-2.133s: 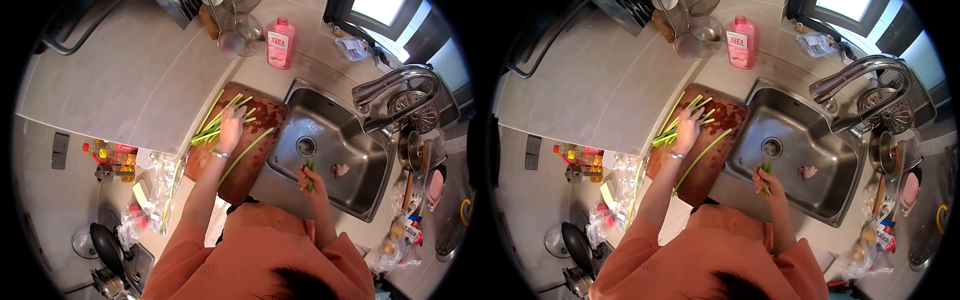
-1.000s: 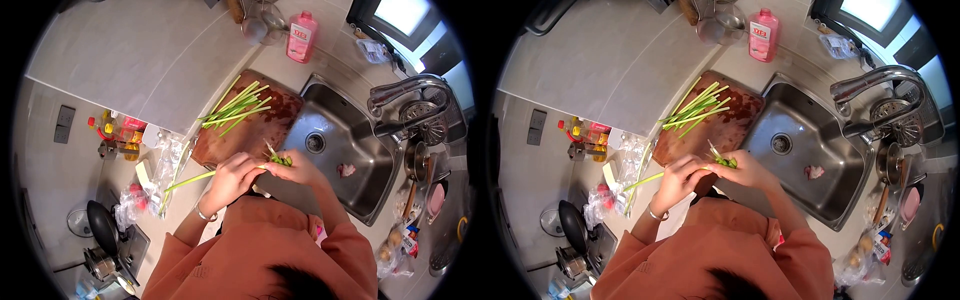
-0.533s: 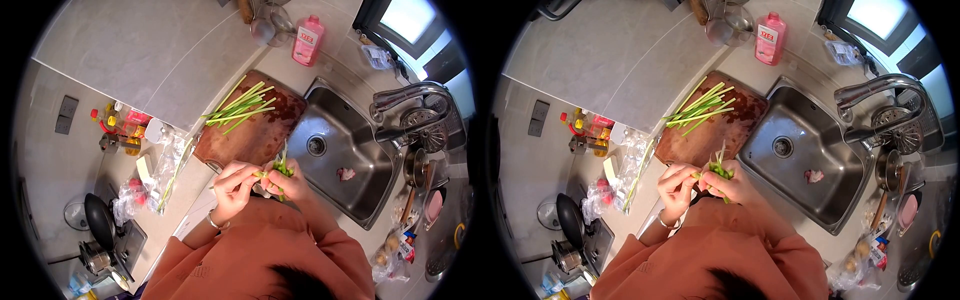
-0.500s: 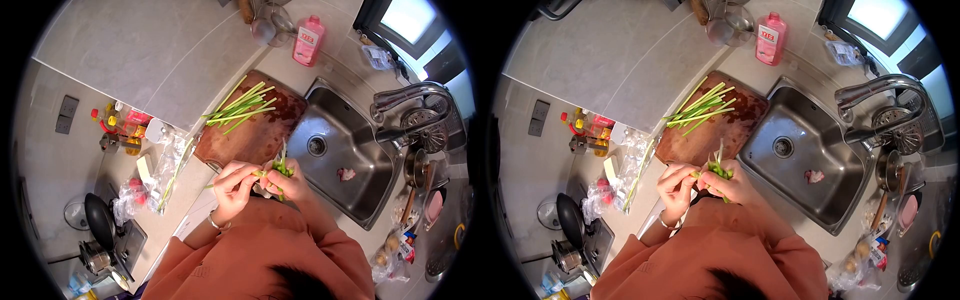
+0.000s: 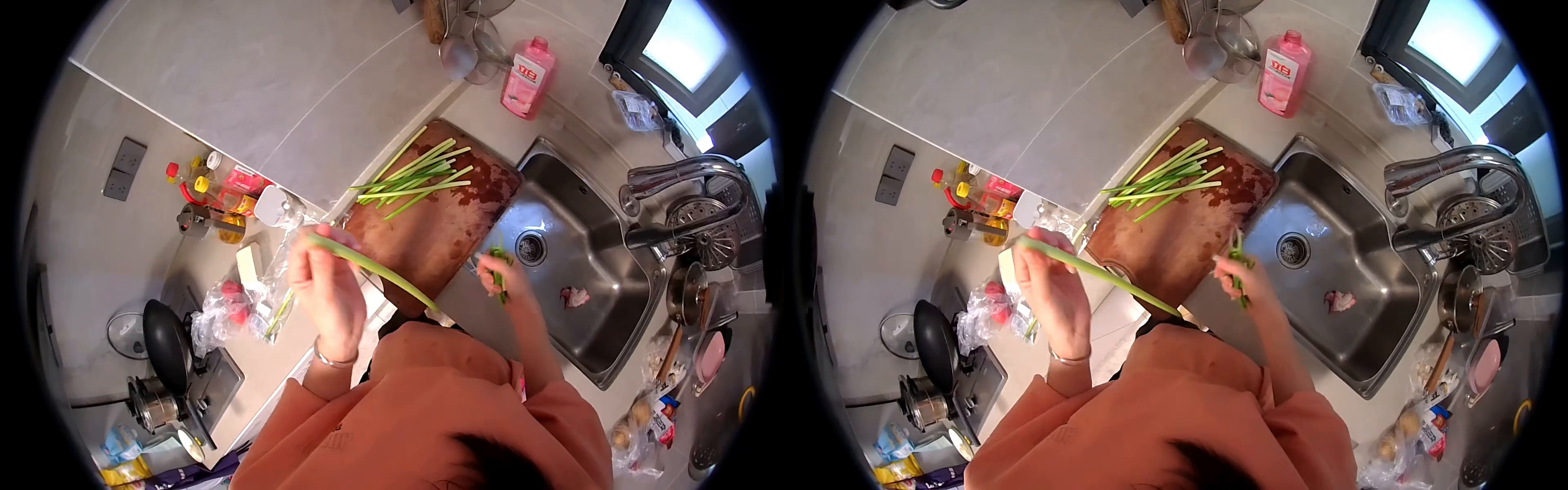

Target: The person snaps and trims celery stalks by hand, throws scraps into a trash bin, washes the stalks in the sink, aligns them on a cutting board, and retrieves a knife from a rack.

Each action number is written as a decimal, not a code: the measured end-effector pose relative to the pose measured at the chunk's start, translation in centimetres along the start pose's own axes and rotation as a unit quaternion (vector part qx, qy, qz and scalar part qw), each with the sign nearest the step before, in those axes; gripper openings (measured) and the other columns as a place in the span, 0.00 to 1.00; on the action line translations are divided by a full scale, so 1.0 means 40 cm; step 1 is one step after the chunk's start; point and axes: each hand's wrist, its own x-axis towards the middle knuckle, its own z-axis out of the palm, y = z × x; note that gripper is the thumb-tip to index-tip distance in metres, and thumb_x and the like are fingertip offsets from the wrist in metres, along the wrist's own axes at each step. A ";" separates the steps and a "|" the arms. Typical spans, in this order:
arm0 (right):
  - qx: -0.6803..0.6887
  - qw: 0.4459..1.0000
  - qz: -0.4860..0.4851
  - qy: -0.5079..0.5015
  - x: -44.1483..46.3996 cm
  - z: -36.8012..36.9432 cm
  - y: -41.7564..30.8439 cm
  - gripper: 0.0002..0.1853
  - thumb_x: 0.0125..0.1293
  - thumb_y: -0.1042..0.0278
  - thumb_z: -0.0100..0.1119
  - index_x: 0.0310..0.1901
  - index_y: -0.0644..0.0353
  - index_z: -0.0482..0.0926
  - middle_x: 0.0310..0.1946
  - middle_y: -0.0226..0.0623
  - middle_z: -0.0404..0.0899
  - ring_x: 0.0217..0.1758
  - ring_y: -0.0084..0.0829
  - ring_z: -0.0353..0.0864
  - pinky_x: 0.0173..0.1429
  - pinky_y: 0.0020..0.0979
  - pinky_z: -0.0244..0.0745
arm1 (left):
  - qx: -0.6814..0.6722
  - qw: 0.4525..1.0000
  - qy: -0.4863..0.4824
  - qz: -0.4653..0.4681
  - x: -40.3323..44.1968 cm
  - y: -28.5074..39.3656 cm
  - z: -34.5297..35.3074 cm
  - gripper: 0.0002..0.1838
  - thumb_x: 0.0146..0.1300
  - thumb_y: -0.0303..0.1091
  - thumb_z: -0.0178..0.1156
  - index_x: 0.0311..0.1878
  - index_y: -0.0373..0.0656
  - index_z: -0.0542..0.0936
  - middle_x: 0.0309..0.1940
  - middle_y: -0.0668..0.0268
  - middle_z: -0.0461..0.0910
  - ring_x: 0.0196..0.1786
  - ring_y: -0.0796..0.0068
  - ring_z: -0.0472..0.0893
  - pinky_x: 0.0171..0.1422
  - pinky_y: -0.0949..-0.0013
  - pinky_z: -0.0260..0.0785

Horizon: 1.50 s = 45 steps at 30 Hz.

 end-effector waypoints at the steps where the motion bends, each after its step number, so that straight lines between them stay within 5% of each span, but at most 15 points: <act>1: 0.065 0.998 0.015 0.007 0.000 -0.017 0.011 0.12 0.59 0.61 0.54 0.27 0.61 0.74 0.14 0.24 0.66 0.10 0.14 0.59 0.15 0.19 0.51 | 0.012 1.000 0.015 -0.005 0.013 0.003 -0.006 0.11 0.65 0.35 0.52 0.45 0.39 0.73 0.34 0.65 0.74 0.33 0.71 0.74 0.33 0.75 0.66; 5: 0.116 0.992 0.047 -0.012 -0.023 -0.013 0.020 0.10 0.61 0.64 0.49 0.30 0.63 0.73 0.16 0.28 0.67 0.10 0.16 0.56 0.14 0.20 0.48 | -0.001 0.996 0.092 -0.017 0.051 -0.004 -0.042 0.07 0.66 0.34 0.51 0.42 0.41 0.72 0.34 0.66 0.75 0.34 0.77 0.75 0.37 0.77 0.66; 8: 0.127 0.982 0.044 -0.131 -0.026 -0.010 0.043 0.10 0.62 0.65 0.46 0.33 0.63 0.73 0.16 0.28 0.66 0.11 0.16 0.55 0.15 0.20 0.48 | 0.008 0.995 0.099 -0.024 0.054 -0.026 -0.098 0.09 0.66 0.33 0.50 0.45 0.39 0.71 0.35 0.67 0.73 0.37 0.79 0.73 0.42 0.77 0.66; 12: 0.142 0.974 0.071 -0.162 -0.050 0.030 0.019 0.16 0.66 0.55 0.45 0.33 0.62 0.72 0.18 0.30 0.67 0.11 0.15 0.56 0.15 0.21 0.50 | 0.045 0.985 0.169 0.009 0.064 -0.051 -0.129 0.06 0.65 0.34 0.52 0.39 0.41 0.72 0.32 0.68 0.75 0.33 0.81 0.73 0.38 0.78 0.65; 13: 0.148 0.972 0.070 -0.167 -0.053 0.037 0.011 0.20 0.63 0.49 0.51 0.31 0.62 0.72 0.17 0.30 0.67 0.12 0.15 0.57 0.16 0.20 0.51 | 0.051 0.983 0.175 0.012 0.066 -0.053 -0.139 0.06 0.65 0.34 0.52 0.39 0.41 0.72 0.32 0.69 0.75 0.33 0.82 0.73 0.38 0.78 0.65; 18: 0.018 0.984 0.042 -0.170 -0.060 0.060 -0.031 0.14 0.59 0.59 0.59 0.31 0.63 0.72 0.19 0.31 0.69 0.14 0.14 0.60 0.17 0.18 0.51 | 0.073 0.980 0.184 0.020 0.068 -0.060 -0.206 0.04 0.65 0.31 0.52 0.40 0.41 0.72 0.34 0.67 0.75 0.37 0.80 0.74 0.42 0.78 0.66; 21: -0.030 0.990 0.036 -0.132 -0.071 0.076 -0.069 0.11 0.57 0.65 0.59 0.28 0.64 0.72 0.19 0.31 0.70 0.15 0.14 0.61 0.18 0.18 0.51 | 0.242 0.941 0.207 0.111 0.060 -0.089 -0.203 0.08 0.61 0.26 0.54 0.44 0.39 0.72 0.41 0.63 0.74 0.45 0.71 0.74 0.51 0.71 0.67; 24: -0.095 0.986 0.027 -0.132 -0.076 0.090 -0.106 0.11 0.59 0.65 0.57 0.25 0.62 0.73 0.16 0.26 0.68 0.16 0.12 0.60 0.19 0.18 0.51 | 0.571 0.776 0.102 0.247 0.031 -0.068 -0.148 0.17 0.56 0.22 0.55 0.51 0.36 0.70 0.48 0.59 0.73 0.53 0.61 0.72 0.61 0.62 0.61; 27: -0.127 0.982 0.028 -0.137 -0.082 0.105 -0.134 0.10 0.60 0.66 0.57 0.24 0.61 0.74 0.15 0.23 0.67 0.16 0.12 0.60 0.20 0.18 0.51 | 0.537 0.799 -0.239 0.129 -0.016 -0.023 -0.088 0.17 0.51 0.25 0.60 0.47 0.37 0.76 0.48 0.58 0.76 0.57 0.58 0.71 0.66 0.56 0.54; 29: -0.114 0.982 0.020 -0.150 -0.077 0.114 -0.139 0.09 0.59 0.67 0.57 0.25 0.61 0.75 0.15 0.22 0.67 0.16 0.12 0.60 0.20 0.17 0.52 | 0.507 0.742 -0.401 0.178 -0.016 -0.019 -0.013 0.20 0.47 0.38 0.66 0.44 0.43 0.80 0.45 0.64 0.78 0.52 0.63 0.75 0.64 0.55 0.59; 30: -0.098 0.982 0.011 -0.159 -0.074 0.114 -0.138 0.08 0.59 0.68 0.58 0.26 0.61 0.75 0.15 0.22 0.67 0.16 0.12 0.60 0.20 0.17 0.52 | 0.484 0.739 -0.423 0.203 -0.025 -0.036 -0.008 0.18 0.46 0.37 0.66 0.42 0.44 0.81 0.41 0.64 0.77 0.47 0.65 0.76 0.56 0.60 0.65; 35: -0.068 0.984 0.033 -0.159 -0.087 0.109 -0.152 0.09 0.49 0.69 0.65 0.25 0.64 0.74 0.17 0.29 0.72 0.17 0.14 0.64 0.20 0.17 0.55 | 0.423 0.778 -0.444 0.136 -0.019 -0.055 -0.002 0.13 0.48 0.29 0.63 0.40 0.45 0.82 0.29 0.67 0.70 0.33 0.67 0.72 0.38 0.65 0.66; 40: -0.168 0.974 -0.020 -0.149 -0.097 0.092 -0.158 0.10 0.45 0.70 0.69 0.24 0.62 0.76 0.16 0.28 0.73 0.17 0.14 0.66 0.20 0.17 0.55 | 0.418 0.789 -0.437 0.109 -0.034 -0.070 0.006 0.10 0.48 0.29 0.64 0.36 0.44 0.83 0.28 0.67 0.73 0.33 0.69 0.73 0.36 0.69 0.65; 45: -0.137 0.982 -0.002 -0.132 -0.101 0.097 -0.168 0.09 0.52 0.65 0.66 0.25 0.61 0.79 0.16 0.23 0.70 0.18 0.13 0.63 0.21 0.18 0.53 | 0.398 0.831 -0.382 0.066 -0.051 -0.080 0.014 0.07 0.51 0.26 0.63 0.35 0.41 0.82 0.28 0.65 0.73 0.32 0.70 0.73 0.37 0.71 0.65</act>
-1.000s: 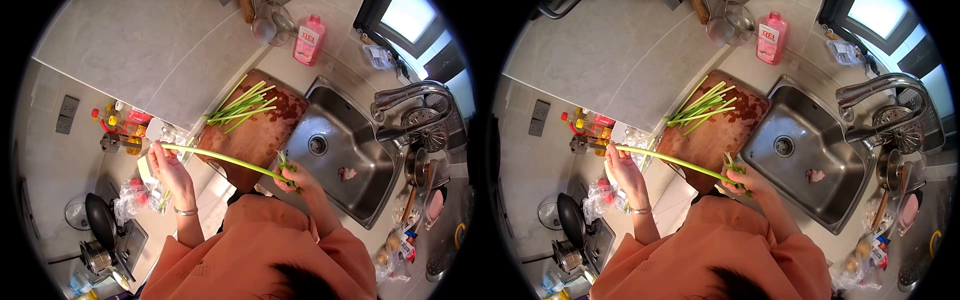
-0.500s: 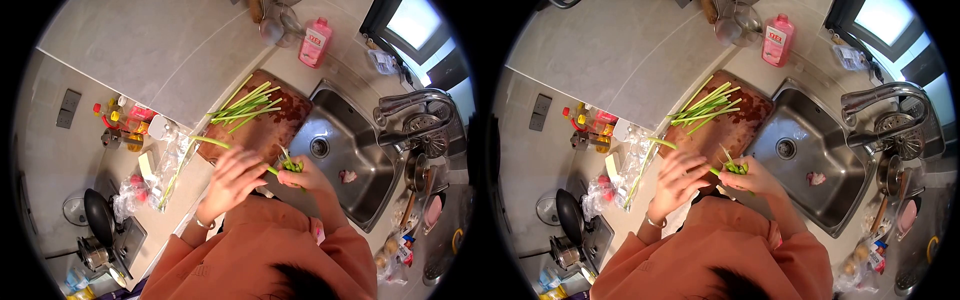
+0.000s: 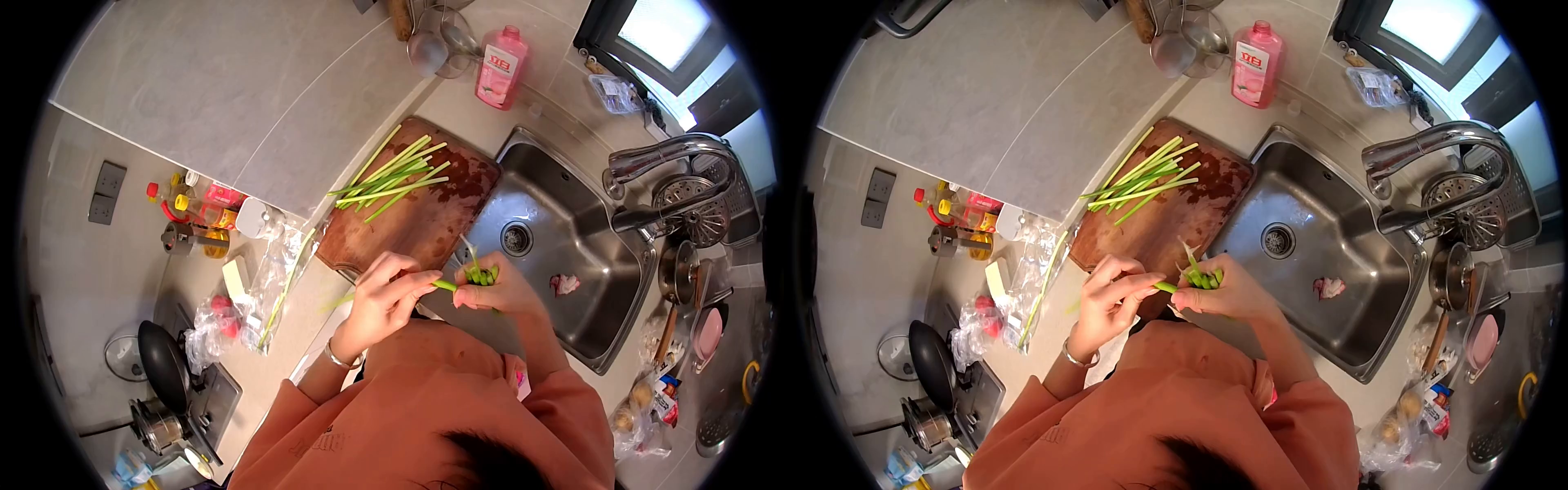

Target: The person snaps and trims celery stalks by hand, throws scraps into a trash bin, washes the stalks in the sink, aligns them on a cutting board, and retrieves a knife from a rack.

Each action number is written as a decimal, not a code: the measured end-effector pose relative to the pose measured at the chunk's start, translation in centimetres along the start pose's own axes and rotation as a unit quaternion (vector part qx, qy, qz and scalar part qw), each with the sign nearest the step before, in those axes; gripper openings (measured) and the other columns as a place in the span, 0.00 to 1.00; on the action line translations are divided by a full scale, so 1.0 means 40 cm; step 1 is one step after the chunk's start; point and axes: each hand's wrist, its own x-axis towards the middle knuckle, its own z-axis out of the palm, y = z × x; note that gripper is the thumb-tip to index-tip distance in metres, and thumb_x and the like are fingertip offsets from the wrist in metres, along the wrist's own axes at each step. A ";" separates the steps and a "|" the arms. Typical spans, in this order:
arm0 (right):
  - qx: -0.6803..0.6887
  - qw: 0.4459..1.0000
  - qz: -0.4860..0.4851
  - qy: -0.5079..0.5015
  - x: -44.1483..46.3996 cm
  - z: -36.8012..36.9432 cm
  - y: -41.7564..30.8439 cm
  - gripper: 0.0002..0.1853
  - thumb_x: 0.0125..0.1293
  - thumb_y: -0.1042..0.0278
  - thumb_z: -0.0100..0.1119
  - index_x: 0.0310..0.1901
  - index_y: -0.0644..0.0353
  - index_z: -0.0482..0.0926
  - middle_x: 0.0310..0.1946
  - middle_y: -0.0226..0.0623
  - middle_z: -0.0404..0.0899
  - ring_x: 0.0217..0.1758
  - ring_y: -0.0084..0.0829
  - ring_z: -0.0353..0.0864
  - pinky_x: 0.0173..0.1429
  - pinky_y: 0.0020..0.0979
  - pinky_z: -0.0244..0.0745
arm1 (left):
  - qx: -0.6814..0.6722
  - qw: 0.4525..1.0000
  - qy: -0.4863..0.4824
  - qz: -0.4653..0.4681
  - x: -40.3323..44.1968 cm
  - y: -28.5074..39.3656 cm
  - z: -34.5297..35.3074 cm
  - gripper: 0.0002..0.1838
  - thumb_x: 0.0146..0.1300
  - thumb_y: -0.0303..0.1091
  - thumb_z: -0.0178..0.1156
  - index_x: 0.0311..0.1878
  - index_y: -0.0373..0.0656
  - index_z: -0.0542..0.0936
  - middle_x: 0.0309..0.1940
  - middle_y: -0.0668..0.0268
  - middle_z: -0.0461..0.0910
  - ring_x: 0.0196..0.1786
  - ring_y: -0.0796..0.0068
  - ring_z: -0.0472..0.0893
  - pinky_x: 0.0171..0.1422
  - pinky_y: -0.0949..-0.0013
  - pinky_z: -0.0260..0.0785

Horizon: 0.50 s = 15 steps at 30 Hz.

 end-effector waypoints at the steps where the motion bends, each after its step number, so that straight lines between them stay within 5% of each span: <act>1: 0.018 1.000 -0.015 -0.007 0.002 0.000 0.006 0.09 0.53 0.65 0.66 0.26 0.62 0.79 0.17 0.24 0.71 0.18 0.13 0.63 0.22 0.19 0.54 | -0.029 0.999 0.014 -0.019 -0.004 0.000 0.009 0.06 0.52 0.26 0.62 0.35 0.40 0.82 0.28 0.65 0.74 0.32 0.71 0.73 0.37 0.71 0.65; 4: 0.128 0.982 -0.130 0.045 0.019 0.029 0.059 0.09 0.54 0.66 0.64 0.25 0.63 0.78 0.19 0.26 0.71 0.19 0.15 0.64 0.22 0.20 0.56 | -0.121 0.988 0.063 -0.076 -0.005 -0.006 0.042 0.06 0.54 0.26 0.61 0.35 0.37 0.81 0.29 0.64 0.74 0.33 0.73 0.73 0.37 0.73 0.65; 8: -0.013 0.925 -0.352 0.142 0.060 0.062 0.081 0.08 0.54 0.70 0.64 0.24 0.65 0.76 0.20 0.30 0.72 0.22 0.19 0.68 0.25 0.21 0.60 | -0.200 0.967 0.112 -0.116 -0.001 0.004 0.063 0.06 0.56 0.26 0.59 0.35 0.34 0.80 0.31 0.62 0.75 0.34 0.74 0.73 0.39 0.74 0.65; 15: -0.012 0.886 -0.416 0.205 0.081 0.108 0.080 0.11 0.52 0.68 0.66 0.24 0.65 0.75 0.20 0.32 0.73 0.22 0.21 0.71 0.26 0.23 0.63 | -0.299 0.928 0.172 -0.139 -0.005 0.022 0.101 0.05 0.59 0.25 0.56 0.35 0.33 0.77 0.35 0.61 0.74 0.31 0.80 0.71 0.34 0.79 0.63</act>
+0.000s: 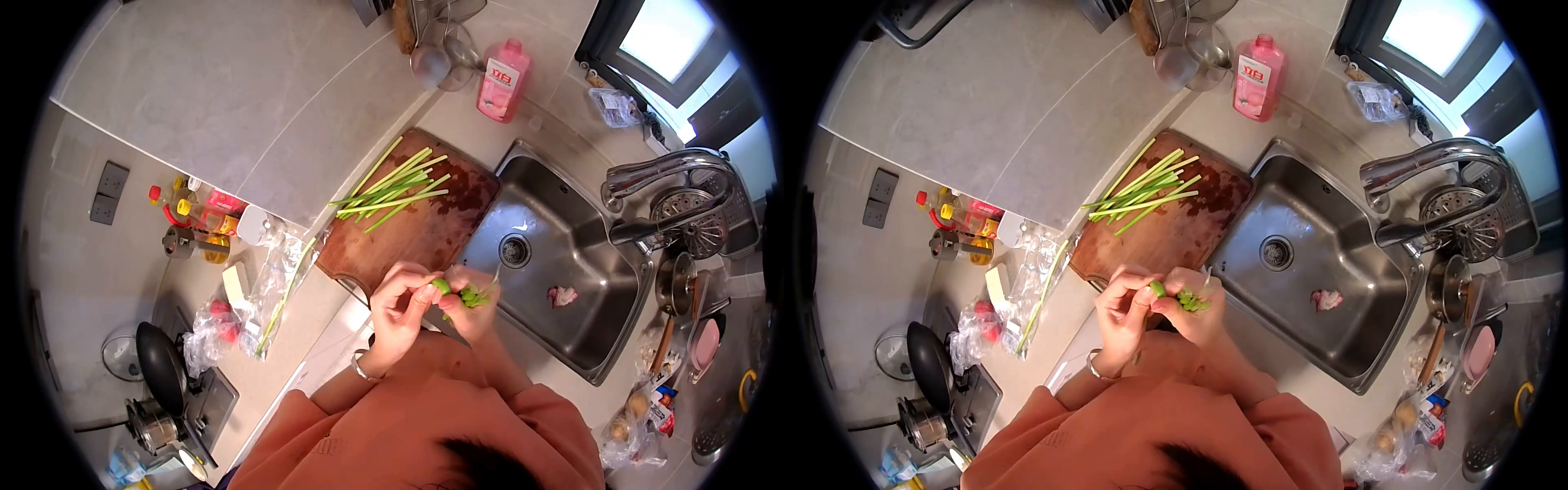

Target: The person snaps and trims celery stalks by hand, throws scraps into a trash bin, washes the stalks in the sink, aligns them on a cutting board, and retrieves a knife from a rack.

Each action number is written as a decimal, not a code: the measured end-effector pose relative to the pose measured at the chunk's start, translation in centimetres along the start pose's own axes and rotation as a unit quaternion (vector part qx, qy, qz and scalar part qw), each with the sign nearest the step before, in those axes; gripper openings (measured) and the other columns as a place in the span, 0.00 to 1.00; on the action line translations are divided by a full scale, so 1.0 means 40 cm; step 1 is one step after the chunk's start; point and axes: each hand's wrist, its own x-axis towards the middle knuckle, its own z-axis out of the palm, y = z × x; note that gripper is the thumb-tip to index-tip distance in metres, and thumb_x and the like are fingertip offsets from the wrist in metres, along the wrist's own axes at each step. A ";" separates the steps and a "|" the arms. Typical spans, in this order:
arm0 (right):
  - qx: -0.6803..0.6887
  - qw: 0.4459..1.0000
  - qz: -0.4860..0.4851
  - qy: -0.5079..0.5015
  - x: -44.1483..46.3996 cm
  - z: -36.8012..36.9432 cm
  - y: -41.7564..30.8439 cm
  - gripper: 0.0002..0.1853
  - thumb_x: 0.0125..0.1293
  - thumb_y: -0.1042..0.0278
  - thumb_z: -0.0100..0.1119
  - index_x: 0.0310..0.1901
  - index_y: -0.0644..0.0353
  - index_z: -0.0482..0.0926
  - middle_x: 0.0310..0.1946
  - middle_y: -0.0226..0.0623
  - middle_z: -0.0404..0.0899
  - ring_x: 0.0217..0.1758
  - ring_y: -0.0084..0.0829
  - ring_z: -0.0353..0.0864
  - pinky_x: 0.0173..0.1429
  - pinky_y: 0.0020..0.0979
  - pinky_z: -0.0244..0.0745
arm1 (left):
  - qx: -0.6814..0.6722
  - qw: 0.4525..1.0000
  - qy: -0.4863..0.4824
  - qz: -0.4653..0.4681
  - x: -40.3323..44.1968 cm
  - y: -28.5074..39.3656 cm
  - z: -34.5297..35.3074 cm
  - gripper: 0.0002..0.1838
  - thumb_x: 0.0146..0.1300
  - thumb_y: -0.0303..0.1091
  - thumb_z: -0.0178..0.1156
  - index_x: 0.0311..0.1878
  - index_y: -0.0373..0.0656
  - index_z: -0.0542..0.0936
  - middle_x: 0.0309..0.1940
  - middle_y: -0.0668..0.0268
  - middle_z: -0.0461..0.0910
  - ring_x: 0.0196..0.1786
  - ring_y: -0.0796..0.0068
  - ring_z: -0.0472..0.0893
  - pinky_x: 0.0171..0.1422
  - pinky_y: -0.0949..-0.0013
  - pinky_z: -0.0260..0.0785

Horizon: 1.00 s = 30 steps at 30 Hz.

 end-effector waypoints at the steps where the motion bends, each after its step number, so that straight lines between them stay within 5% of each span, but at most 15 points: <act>1: -0.005 1.000 -0.006 0.002 0.000 0.006 -0.003 0.10 0.52 0.69 0.66 0.24 0.65 0.75 0.20 0.31 0.73 0.22 0.21 0.71 0.25 0.23 0.63 | -0.006 1.000 0.006 0.012 -0.005 -0.004 0.001 0.05 0.60 0.25 0.56 0.36 0.33 0.77 0.35 0.61 0.74 0.30 0.81 0.71 0.32 0.80 0.62; 8: -0.052 0.998 -0.038 0.011 0.007 0.018 -0.006 0.09 0.50 0.72 0.67 0.23 0.64 0.76 0.20 0.31 0.73 0.20 0.19 0.70 0.23 0.22 0.61 | -0.044 0.999 -0.004 -0.028 -0.009 0.024 -0.013 0.05 0.59 0.22 0.56 0.38 0.32 0.78 0.36 0.61 0.73 0.36 0.78 0.73 0.40 0.77 0.66; 11: 0.104 0.982 0.144 -0.058 0.007 -0.024 -0.025 0.07 0.47 0.77 0.66 0.25 0.63 0.76 0.20 0.29 0.72 0.20 0.17 0.69 0.23 0.19 0.61 | 0.017 0.998 -0.059 0.014 0.016 0.033 -0.036 0.06 0.59 0.22 0.57 0.39 0.33 0.79 0.35 0.62 0.74 0.35 0.79 0.73 0.39 0.77 0.66; 13: 0.182 0.966 0.183 -0.030 0.019 -0.027 -0.034 0.08 0.45 0.79 0.65 0.28 0.64 0.75 0.19 0.27 0.71 0.19 0.15 0.67 0.22 0.18 0.59 | 0.055 0.992 -0.110 0.022 0.032 0.045 -0.054 0.06 0.58 0.23 0.58 0.39 0.33 0.79 0.34 0.64 0.74 0.34 0.79 0.73 0.38 0.77 0.66; 19: 0.328 0.872 0.344 -0.120 0.023 -0.037 -0.042 0.28 0.38 0.69 0.74 0.45 0.67 0.77 0.19 0.25 0.70 0.17 0.13 0.63 0.21 0.14 0.53 | -0.154 0.956 -0.128 -0.214 0.037 0.059 -0.076 0.02 0.56 0.22 0.60 0.33 0.34 0.79 0.33 0.67 0.74 0.33 0.82 0.71 0.36 0.78 0.64; 30: 0.291 0.922 0.254 -0.041 0.006 0.006 -0.059 0.17 0.43 0.74 0.71 0.37 0.65 0.78 0.24 0.29 0.75 0.21 0.14 0.68 0.22 0.15 0.57 | -0.212 0.950 -0.120 -0.194 0.035 0.073 -0.056 0.02 0.55 0.22 0.61 0.32 0.34 0.79 0.33 0.67 0.73 0.31 0.83 0.70 0.32 0.81 0.61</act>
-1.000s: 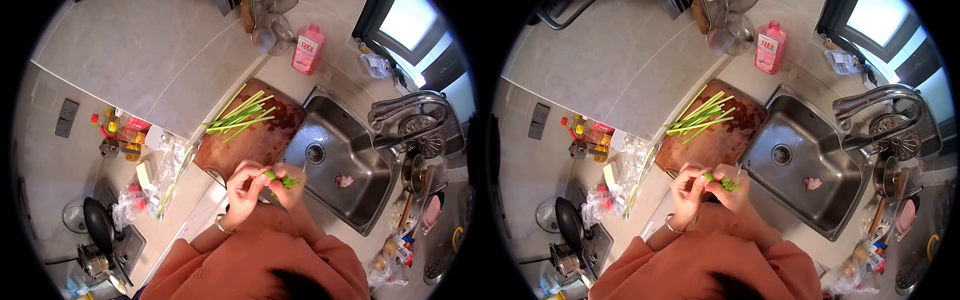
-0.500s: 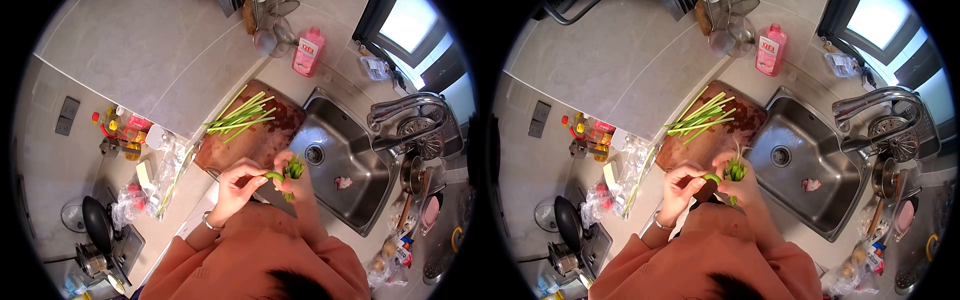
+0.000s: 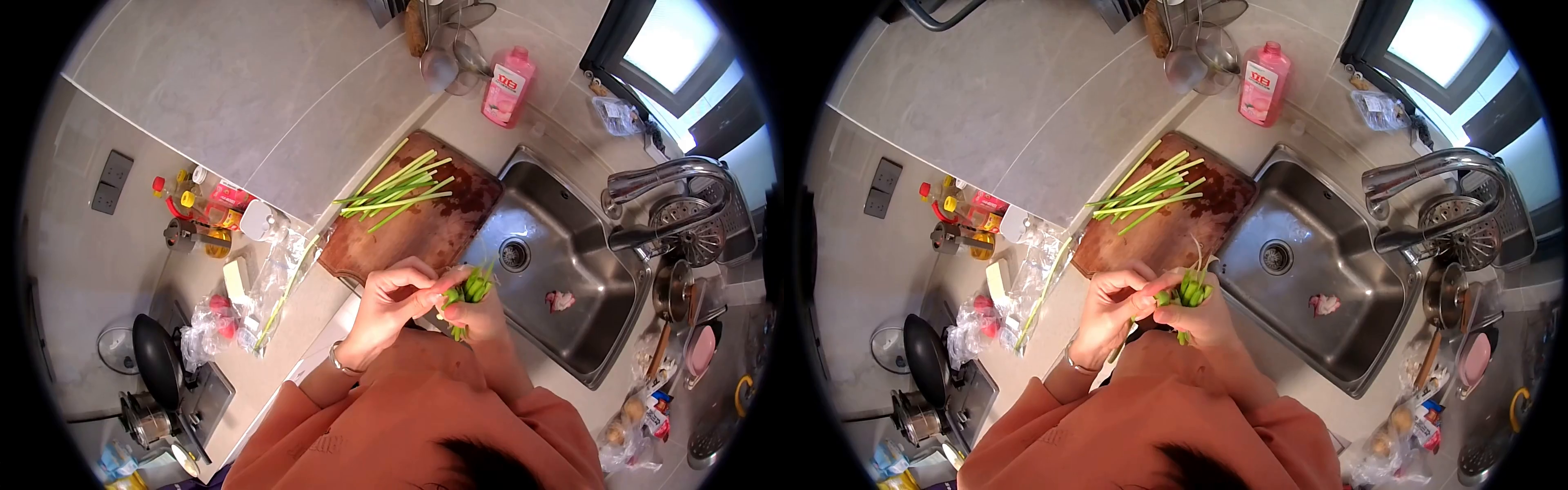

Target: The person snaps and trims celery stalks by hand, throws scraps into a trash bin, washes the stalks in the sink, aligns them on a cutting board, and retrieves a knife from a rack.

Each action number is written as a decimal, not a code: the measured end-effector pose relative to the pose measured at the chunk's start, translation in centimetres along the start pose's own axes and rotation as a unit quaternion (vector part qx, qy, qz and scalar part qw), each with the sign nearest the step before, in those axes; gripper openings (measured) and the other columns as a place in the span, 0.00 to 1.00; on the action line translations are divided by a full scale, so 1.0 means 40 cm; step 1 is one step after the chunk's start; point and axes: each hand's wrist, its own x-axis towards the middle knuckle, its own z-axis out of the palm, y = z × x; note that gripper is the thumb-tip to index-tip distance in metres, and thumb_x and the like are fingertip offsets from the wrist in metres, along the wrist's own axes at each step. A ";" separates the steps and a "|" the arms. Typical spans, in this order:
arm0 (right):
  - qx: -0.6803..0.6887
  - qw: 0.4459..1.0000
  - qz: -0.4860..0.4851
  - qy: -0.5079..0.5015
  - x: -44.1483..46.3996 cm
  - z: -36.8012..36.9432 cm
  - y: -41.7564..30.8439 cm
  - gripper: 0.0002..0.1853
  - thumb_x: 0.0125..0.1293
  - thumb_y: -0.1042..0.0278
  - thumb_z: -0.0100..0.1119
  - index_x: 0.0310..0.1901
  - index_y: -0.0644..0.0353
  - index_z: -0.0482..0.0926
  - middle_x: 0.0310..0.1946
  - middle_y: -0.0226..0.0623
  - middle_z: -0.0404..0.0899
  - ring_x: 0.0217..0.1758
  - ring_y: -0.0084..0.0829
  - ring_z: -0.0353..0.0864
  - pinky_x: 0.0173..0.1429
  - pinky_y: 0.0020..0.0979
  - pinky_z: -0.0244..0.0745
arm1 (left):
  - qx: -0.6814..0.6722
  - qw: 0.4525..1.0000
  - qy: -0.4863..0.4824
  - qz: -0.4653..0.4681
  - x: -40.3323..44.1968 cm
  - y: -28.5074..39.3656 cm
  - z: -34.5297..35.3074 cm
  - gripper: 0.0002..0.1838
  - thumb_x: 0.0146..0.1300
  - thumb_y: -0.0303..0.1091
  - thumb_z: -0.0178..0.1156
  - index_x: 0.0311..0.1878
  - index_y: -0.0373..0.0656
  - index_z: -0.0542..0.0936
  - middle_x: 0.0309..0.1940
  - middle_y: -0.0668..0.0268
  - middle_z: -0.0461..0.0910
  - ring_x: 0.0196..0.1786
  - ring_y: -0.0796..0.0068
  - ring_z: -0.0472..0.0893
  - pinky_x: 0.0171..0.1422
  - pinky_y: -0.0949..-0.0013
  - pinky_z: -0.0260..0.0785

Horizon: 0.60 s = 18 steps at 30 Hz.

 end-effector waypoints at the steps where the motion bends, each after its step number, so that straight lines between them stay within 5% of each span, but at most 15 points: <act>1: -0.015 1.000 -0.012 0.007 0.001 0.008 -0.002 0.16 0.44 0.75 0.71 0.37 0.65 0.78 0.25 0.30 0.76 0.21 0.15 0.69 0.22 0.15 0.58 | -0.007 1.000 -0.001 0.001 -0.001 -0.001 0.000 0.02 0.56 0.22 0.61 0.32 0.34 0.79 0.33 0.67 0.73 0.30 0.83 0.70 0.32 0.81 0.61; 4: -0.069 0.994 -0.086 -0.010 0.009 0.024 -0.004 0.13 0.48 0.78 0.68 0.37 0.66 0.78 0.26 0.32 0.77 0.23 0.15 0.73 0.23 0.15 0.61 | -0.014 1.000 0.003 0.002 -0.004 -0.004 0.000 0.02 0.56 0.22 0.60 0.33 0.34 0.79 0.33 0.67 0.73 0.28 0.84 0.69 0.29 0.80 0.59; 10: -0.096 0.990 -0.100 0.021 0.010 0.016 0.010 0.14 0.49 0.73 0.68 0.37 0.67 0.77 0.24 0.31 0.76 0.17 0.13 0.65 0.19 0.15 0.54 | 0.012 1.000 0.021 0.012 -0.007 0.001 0.013 0.03 0.58 0.23 0.58 0.33 0.33 0.78 0.32 0.63 0.74 0.25 0.84 0.68 0.27 0.80 0.59; 13: -0.173 0.972 -0.107 0.115 0.016 0.032 0.000 0.10 0.52 0.76 0.66 0.36 0.67 0.78 0.28 0.31 0.79 0.30 0.17 0.75 0.34 0.17 0.69 | 0.034 0.997 0.062 0.017 0.007 -0.009 0.012 0.03 0.59 0.23 0.57 0.35 0.33 0.78 0.34 0.63 0.74 0.25 0.84 0.68 0.27 0.80 0.59; 18: -0.297 0.917 -0.154 0.216 0.012 0.008 -0.004 0.09 0.50 0.76 0.66 0.33 0.67 0.78 0.26 0.29 0.78 0.29 0.15 0.73 0.33 0.18 0.67 | 0.089 0.992 0.081 0.047 0.025 -0.007 0.001 0.05 0.59 0.24 0.58 0.38 0.35 0.79 0.30 0.69 0.74 0.26 0.87 0.68 0.30 0.82 0.60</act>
